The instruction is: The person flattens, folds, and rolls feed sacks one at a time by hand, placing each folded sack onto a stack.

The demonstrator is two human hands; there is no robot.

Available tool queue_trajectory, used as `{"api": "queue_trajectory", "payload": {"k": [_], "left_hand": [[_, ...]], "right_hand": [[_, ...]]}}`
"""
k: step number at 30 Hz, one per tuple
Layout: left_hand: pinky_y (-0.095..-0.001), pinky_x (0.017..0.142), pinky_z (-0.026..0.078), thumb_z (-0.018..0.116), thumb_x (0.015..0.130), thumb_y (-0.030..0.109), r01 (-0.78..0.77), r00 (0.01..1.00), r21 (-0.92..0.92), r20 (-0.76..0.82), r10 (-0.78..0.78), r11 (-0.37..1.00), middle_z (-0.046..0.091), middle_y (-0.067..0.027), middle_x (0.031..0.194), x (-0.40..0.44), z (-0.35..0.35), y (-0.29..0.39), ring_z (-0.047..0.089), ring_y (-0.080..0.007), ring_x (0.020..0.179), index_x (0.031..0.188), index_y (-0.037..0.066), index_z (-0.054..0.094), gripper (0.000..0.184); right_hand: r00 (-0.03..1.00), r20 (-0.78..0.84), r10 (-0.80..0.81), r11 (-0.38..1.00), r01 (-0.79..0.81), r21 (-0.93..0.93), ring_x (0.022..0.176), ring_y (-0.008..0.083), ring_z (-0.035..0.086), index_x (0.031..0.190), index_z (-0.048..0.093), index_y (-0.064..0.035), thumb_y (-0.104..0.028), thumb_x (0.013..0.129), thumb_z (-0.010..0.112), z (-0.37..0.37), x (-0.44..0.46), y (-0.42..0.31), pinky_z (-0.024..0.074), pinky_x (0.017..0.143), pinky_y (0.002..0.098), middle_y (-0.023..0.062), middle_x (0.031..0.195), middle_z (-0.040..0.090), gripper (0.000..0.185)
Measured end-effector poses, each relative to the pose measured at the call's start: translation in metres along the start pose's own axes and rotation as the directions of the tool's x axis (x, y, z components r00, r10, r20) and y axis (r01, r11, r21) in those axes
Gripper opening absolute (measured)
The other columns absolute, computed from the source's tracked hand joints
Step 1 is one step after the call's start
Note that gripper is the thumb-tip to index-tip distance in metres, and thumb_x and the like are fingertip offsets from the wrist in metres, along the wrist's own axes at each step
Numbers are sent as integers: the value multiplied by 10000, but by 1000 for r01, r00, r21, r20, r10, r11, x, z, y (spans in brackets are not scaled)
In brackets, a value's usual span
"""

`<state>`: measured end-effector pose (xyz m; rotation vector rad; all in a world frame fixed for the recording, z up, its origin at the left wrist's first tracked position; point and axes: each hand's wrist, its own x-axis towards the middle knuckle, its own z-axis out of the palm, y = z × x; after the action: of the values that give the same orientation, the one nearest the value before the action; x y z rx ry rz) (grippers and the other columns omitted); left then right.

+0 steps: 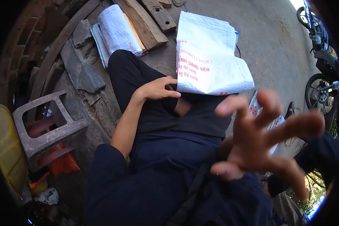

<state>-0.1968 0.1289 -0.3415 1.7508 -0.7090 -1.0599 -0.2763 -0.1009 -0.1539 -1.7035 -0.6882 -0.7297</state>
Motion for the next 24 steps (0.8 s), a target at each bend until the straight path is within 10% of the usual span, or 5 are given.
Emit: {"api": "queue_trajectory", "payload": {"k": [4,7,9,17,24], "left_hand": [[-333,929,448,650,900,364,-38,999,-9,-1,38,999,600,-197,1149,2,14,0,581,-278,1040,1283,48,569,503],[-335,871,482,585,949,365,-96,990,-59,-109,89,994,651,-180,1068,9,29,-2,626,-239,964,1236,14,584,453],[-328,771,514,560,964,370,54,967,-313,-219,-128,948,668,-143,985,18,30,3,652,-201,823,1194,-8,594,443],[-281,590,481,489,983,325,-18,700,-504,-623,-349,864,651,-77,882,29,9,9,611,-136,688,1139,-9,580,380],[-333,536,453,390,1020,383,59,456,-378,-813,-362,924,585,-115,747,17,-4,-4,574,-195,583,924,3,521,413]], "right_hand": [[890,-121,439,470,-342,-814,1363,401,309,1510,144,-154,-306,861,690,-52,-35,60,311,1084,544,215,1531,176,862],[545,-357,758,-26,-523,-852,1349,420,336,1479,220,-13,-435,922,590,-105,-112,114,301,1100,484,268,1445,332,791],[243,-371,896,-19,-814,-581,1244,387,480,1440,276,46,-445,917,601,-119,-131,123,375,1051,427,279,1313,488,787],[263,-208,942,151,-887,-436,879,198,604,1201,552,65,-411,933,603,-108,-154,135,472,785,318,161,959,652,548],[343,-134,930,327,-936,-133,608,43,447,1426,370,7,-296,913,670,-75,-120,81,328,554,201,-33,644,514,668]]}}
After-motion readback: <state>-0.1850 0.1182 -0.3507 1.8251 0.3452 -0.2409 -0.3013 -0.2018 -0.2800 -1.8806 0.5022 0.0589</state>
